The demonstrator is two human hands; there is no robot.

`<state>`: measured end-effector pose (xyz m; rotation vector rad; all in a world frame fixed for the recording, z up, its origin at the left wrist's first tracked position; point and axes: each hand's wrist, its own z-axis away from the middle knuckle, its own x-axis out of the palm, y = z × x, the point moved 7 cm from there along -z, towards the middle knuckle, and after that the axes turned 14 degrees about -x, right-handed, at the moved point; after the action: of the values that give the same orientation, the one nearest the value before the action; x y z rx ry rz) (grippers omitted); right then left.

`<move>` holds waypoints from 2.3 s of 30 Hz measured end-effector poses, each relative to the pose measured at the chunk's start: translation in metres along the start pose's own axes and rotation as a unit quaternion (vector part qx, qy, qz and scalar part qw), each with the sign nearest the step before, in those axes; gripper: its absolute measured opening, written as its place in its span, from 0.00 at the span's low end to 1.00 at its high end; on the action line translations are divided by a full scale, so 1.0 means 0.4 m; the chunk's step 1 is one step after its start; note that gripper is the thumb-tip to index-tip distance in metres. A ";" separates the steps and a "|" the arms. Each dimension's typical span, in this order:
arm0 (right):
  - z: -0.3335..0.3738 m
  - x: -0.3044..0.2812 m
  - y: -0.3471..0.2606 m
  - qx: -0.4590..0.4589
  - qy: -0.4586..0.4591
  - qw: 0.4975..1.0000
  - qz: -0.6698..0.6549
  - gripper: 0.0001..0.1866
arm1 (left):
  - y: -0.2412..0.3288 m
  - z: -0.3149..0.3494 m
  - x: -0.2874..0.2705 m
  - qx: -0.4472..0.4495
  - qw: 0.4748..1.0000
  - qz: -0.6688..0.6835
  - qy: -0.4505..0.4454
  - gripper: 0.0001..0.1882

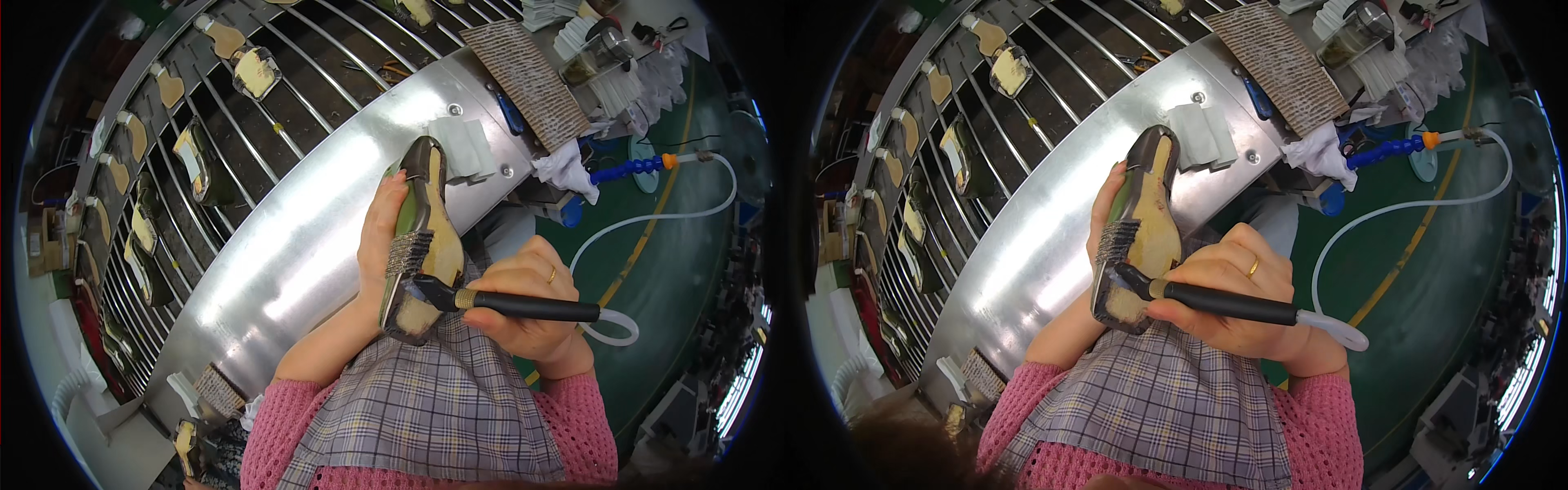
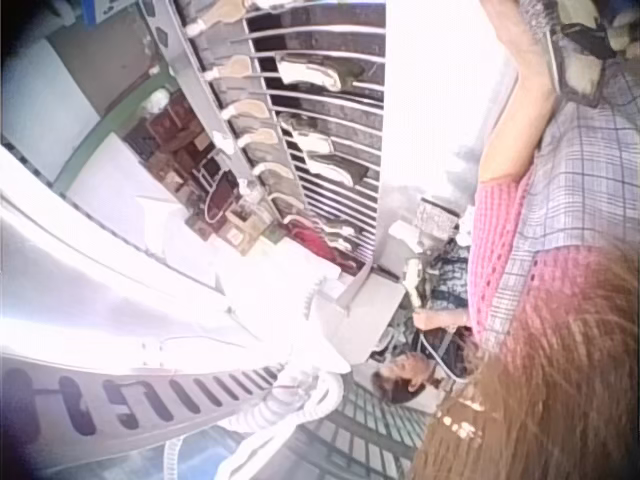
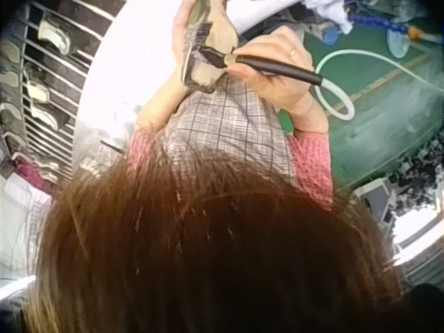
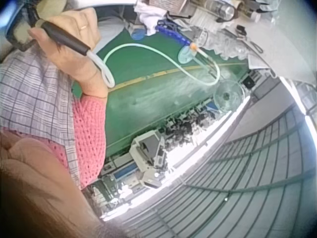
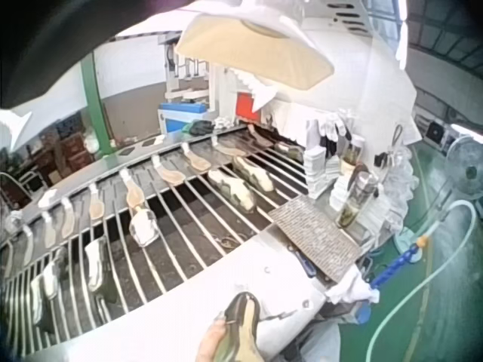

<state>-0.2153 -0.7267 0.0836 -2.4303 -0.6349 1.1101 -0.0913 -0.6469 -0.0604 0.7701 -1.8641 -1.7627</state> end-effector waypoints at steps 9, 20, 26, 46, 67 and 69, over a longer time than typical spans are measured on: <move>0.000 -0.004 -0.054 -0.081 0.004 0.989 0.122 0.18 | 0.030 -0.011 0.006 0.004 0.999 -0.018 0.038 0.37; 0.031 0.025 -0.099 -0.124 -0.024 0.991 0.040 0.18 | 0.001 -0.019 -0.001 -0.031 0.999 0.009 0.024 0.34; 0.031 0.002 -0.052 -0.061 0.017 0.997 0.045 0.20 | 0.014 -0.030 -0.005 -0.028 0.999 -0.018 0.021 0.31; 0.039 0.036 -0.073 -0.104 0.035 0.991 0.076 0.15 | -0.003 -0.040 -0.005 -0.046 0.997 0.030 0.061 0.36; 0.042 0.046 -0.026 -0.137 0.034 0.990 -0.025 0.20 | 0.026 -0.055 -0.031 -0.150 0.978 0.143 0.001 0.45; 0.051 0.053 -0.059 -0.155 0.014 0.985 -0.070 0.16 | 0.035 -0.053 -0.033 -0.147 0.983 0.110 0.003 0.47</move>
<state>-0.2244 -0.6925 0.0709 -2.6024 -1.0189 0.9808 -0.0684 -0.6532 -0.0443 0.4401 -1.5655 -1.8309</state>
